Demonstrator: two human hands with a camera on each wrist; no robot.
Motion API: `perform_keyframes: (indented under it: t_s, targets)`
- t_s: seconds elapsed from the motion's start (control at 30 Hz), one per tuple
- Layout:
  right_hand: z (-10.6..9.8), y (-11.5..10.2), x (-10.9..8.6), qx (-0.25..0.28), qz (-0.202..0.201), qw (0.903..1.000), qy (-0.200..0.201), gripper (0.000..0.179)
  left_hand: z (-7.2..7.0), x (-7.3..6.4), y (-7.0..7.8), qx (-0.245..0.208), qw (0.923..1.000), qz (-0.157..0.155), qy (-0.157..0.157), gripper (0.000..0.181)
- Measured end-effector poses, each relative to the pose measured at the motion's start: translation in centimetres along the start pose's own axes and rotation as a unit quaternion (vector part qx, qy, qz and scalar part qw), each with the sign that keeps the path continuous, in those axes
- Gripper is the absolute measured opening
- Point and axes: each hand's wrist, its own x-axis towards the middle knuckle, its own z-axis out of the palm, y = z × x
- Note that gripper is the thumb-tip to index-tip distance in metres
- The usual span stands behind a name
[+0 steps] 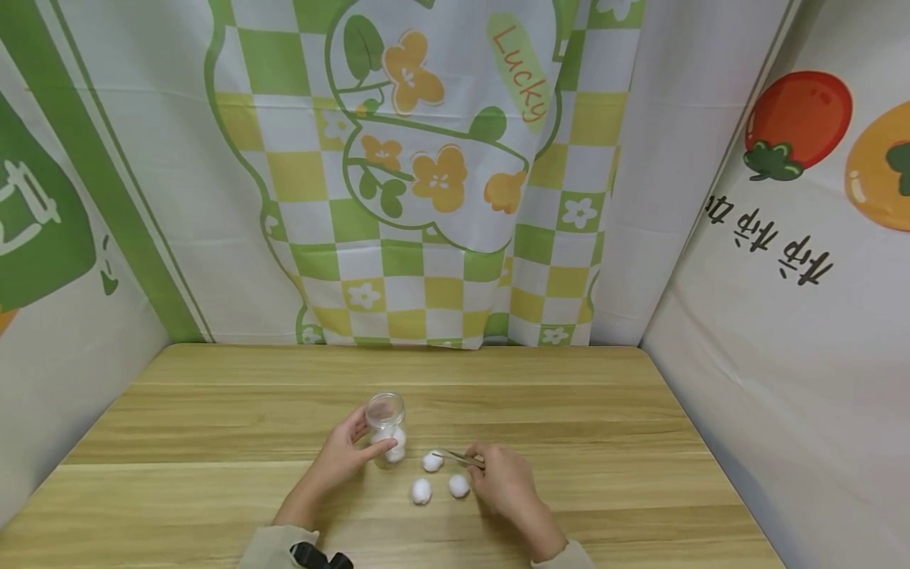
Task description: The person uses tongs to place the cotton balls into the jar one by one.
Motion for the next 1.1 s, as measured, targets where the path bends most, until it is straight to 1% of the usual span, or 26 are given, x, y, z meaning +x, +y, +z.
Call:
perform_keyframes:
  t_s: [0.33,0.67,0.9,1.1]
  targets:
    - [0.1,0.03,0.07,-0.006,0.004,0.9999,-0.009,0.018,0.0,-0.02,0.01,-0.001,1.0,0.003,0.0,0.07]
    - [0.51,0.3,0.14,-0.009,0.001,1.0,-0.003,0.015,-0.06,-0.08,0.14,-0.005,1.0,0.004,-0.002,0.069]
    - [0.7,0.38,0.26,-0.006,0.009,0.9998,-0.014,0.015,-0.03,-0.07,0.12,-0.003,1.0,0.001,0.0,0.069]
    - [0.94,0.6,0.37,0.005,0.005,0.9995,-0.029,0.017,-0.02,-0.04,0.04,-0.005,1.0,0.0,-0.001,0.07]
